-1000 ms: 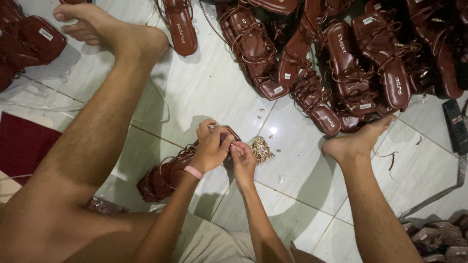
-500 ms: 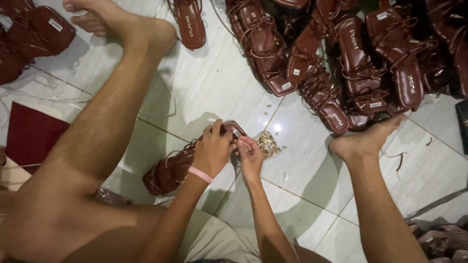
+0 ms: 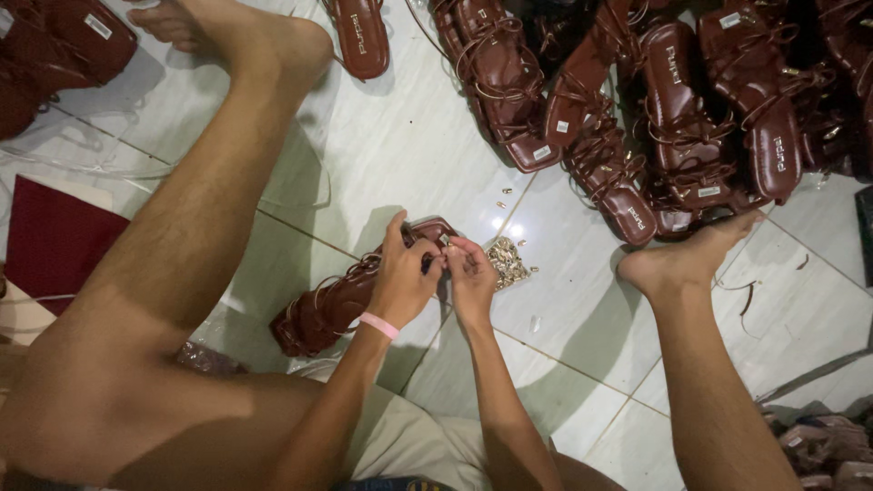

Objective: The person sits on the floor and attaches small gold-colored metal hardware to the straps of a brown sandal. They pick up the metal pieces and thread them through the sandal's strap holes, securing them in place. The person handles the sandal and hardware by hand, working on one sandal at a time.

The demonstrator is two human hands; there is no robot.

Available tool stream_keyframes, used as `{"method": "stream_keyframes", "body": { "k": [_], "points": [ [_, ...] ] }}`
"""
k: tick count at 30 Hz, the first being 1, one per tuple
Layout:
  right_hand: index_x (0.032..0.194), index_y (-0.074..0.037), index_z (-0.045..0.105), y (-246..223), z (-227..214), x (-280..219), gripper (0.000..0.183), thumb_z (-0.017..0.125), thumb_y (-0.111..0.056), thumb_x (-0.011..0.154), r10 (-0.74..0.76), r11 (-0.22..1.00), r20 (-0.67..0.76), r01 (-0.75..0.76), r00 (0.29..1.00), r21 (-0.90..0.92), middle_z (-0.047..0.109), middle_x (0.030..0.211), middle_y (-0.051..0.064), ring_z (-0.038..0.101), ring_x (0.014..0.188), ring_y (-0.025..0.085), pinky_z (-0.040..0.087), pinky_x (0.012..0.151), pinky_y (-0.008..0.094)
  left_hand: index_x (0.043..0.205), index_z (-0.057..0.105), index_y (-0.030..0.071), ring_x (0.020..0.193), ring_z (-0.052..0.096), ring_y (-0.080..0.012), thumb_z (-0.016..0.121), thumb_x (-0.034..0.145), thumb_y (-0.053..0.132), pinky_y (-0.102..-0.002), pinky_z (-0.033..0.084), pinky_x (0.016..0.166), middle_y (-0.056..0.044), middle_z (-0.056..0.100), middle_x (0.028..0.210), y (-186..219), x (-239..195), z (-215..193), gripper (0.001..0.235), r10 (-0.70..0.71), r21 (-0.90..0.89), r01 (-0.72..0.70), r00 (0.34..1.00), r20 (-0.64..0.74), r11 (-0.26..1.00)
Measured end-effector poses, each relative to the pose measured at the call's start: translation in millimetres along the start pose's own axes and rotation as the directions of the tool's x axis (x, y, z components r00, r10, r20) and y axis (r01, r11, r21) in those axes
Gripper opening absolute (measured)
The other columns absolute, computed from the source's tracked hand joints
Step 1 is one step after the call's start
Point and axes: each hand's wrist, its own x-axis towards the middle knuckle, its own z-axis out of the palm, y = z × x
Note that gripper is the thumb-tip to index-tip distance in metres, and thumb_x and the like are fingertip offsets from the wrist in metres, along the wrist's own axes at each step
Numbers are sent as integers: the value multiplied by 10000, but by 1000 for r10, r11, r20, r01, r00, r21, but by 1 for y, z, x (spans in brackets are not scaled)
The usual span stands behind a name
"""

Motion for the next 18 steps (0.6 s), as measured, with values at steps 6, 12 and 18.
{"method": "stream_keyframes", "body": {
  "k": [6,12,18],
  "points": [
    [1180,22,676,-3,-9,0,195,646,-64,1008,7,1000,87,-5,996,-21,739,1009,65,706,889,103,590,818,244,940,691,-25,1367,394,-563,766,823,1,-547,379,1116,-390,353,1445,-8,-8,3,141,-29,3,29,999,-16,1000],
    [1155,10,768,-10,-22,-3,207,745,-65,964,78,973,77,-59,994,-223,729,947,64,618,798,88,506,697,230,881,734,-6,1359,411,-521,799,778,14,-509,376,1123,-369,442,1370,-21,-4,4,124,-61,-56,62,998,11,997],
    [1112,-38,781,-15,-20,-4,190,755,-78,928,21,964,143,17,990,-264,763,991,21,677,877,67,550,797,209,856,754,15,1315,423,-466,800,757,30,-481,381,1093,-341,470,1328,-30,-1,-1,109,-67,-85,72,996,61,994]
  ]
}}
